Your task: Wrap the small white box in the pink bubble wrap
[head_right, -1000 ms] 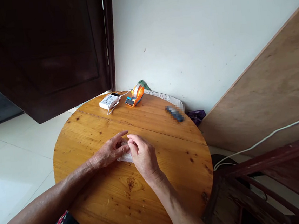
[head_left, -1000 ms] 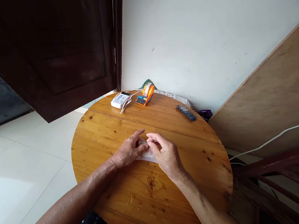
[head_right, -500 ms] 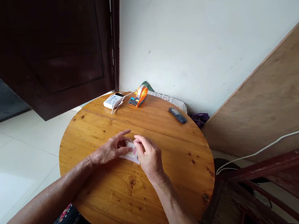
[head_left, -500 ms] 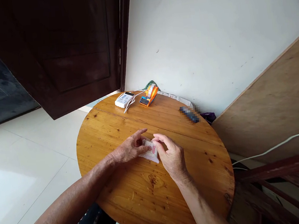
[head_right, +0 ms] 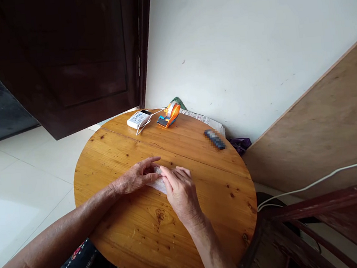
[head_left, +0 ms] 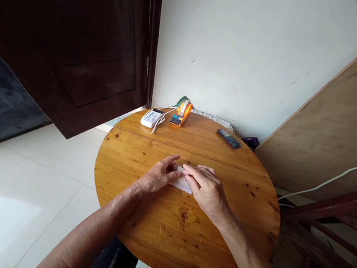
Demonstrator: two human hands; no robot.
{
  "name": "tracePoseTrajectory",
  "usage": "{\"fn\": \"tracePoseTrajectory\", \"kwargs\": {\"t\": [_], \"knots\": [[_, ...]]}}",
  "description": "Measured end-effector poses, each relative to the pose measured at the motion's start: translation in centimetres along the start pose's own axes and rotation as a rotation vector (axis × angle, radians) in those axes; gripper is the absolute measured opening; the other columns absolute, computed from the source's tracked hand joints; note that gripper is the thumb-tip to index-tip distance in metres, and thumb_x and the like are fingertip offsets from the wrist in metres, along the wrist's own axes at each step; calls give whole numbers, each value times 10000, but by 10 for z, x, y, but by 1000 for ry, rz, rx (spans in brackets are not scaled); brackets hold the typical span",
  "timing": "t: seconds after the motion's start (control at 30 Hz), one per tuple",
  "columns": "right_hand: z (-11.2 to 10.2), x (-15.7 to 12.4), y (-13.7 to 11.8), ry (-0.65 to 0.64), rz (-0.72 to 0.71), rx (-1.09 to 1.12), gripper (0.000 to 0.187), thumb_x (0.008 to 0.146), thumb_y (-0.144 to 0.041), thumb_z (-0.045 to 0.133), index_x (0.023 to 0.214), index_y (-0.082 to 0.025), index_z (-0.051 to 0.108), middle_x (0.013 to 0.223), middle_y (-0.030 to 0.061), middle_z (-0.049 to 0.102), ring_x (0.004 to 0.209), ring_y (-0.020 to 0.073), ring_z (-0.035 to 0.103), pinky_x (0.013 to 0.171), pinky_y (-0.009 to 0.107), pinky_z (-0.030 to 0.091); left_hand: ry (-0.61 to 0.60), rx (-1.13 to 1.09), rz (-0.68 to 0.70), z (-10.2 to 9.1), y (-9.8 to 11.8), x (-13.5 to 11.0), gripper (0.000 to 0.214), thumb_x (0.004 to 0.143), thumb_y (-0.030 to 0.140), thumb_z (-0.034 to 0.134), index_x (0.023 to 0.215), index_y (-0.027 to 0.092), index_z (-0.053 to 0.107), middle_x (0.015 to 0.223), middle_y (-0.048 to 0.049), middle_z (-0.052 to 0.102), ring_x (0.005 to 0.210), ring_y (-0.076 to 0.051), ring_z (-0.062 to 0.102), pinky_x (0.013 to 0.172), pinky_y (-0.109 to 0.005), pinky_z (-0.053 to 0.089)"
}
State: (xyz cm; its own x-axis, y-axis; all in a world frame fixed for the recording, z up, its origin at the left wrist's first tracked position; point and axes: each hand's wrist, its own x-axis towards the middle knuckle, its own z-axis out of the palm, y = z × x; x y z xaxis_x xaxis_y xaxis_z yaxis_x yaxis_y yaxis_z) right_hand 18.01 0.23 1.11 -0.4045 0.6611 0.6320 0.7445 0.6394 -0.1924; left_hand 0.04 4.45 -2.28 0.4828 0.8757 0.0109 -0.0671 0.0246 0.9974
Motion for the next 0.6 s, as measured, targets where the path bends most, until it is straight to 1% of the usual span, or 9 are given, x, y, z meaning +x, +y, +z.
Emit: {"fn": "tracePoseTrajectory", "kwargs": {"t": [0.13, 0.2, 0.3, 0.37, 0.47, 0.6], "knots": [[-8, -14, -10, -110, -41, -92, 385, 938, -49, 408, 1258, -179, 577, 1105, 90, 732, 1042, 211, 670, 992, 433, 438, -13, 10, -2, 0, 4, -2, 725, 793, 380, 713, 1421, 145, 438, 1026, -65, 598, 797, -130, 521, 700, -259, 433], [-8, -23, -15, -126, -66, -150, 410, 927, -23, 386, 1283, -137, 554, 1191, 118, 699, 1143, 220, 628, 1033, 440, 408, -29, 18, -9, 0, 6, -2, 682, 792, 379, 713, 1388, 141, 484, 951, -42, 590, 776, -124, 512, 699, -255, 429], [-4, -33, -20, -127, -86, -222, 421, 921, -22, 385, 1308, -99, 531, 1261, 144, 661, 1214, 245, 583, 1065, 459, 382, -39, -1, -22, 1, 6, -1, 619, 785, 384, 715, 1328, 142, 541, 879, -19, 580, 756, -120, 514, 701, -251, 427], [-1, -34, -21, -130, -78, -237, 425, 918, -28, 395, 1312, -112, 533, 1273, 138, 655, 1223, 248, 576, 1071, 466, 377, -23, -34, -37, 2, 4, -1, 597, 766, 402, 729, 1276, 138, 568, 856, -10, 582, 738, -117, 518, 696, -249, 428], [2, -30, -22, -126, -64, -216, 411, 914, -39, 419, 1278, -160, 568, 1231, 118, 681, 1191, 249, 598, 1062, 481, 382, -23, -96, -61, 3, 4, 0, 521, 741, 435, 744, 1137, 125, 606, 833, -9, 597, 729, -118, 532, 706, -251, 436], [-7, -28, -19, -76, -59, -118, 375, 915, -55, 442, 1227, -202, 590, 1159, 91, 713, 1096, 232, 647, 1030, 473, 406, -57, -109, -67, 3, 9, -2, 426, 739, 448, 736, 998, 134, 614, 812, -8, 614, 717, -117, 541, 684, -238, 423]]}}
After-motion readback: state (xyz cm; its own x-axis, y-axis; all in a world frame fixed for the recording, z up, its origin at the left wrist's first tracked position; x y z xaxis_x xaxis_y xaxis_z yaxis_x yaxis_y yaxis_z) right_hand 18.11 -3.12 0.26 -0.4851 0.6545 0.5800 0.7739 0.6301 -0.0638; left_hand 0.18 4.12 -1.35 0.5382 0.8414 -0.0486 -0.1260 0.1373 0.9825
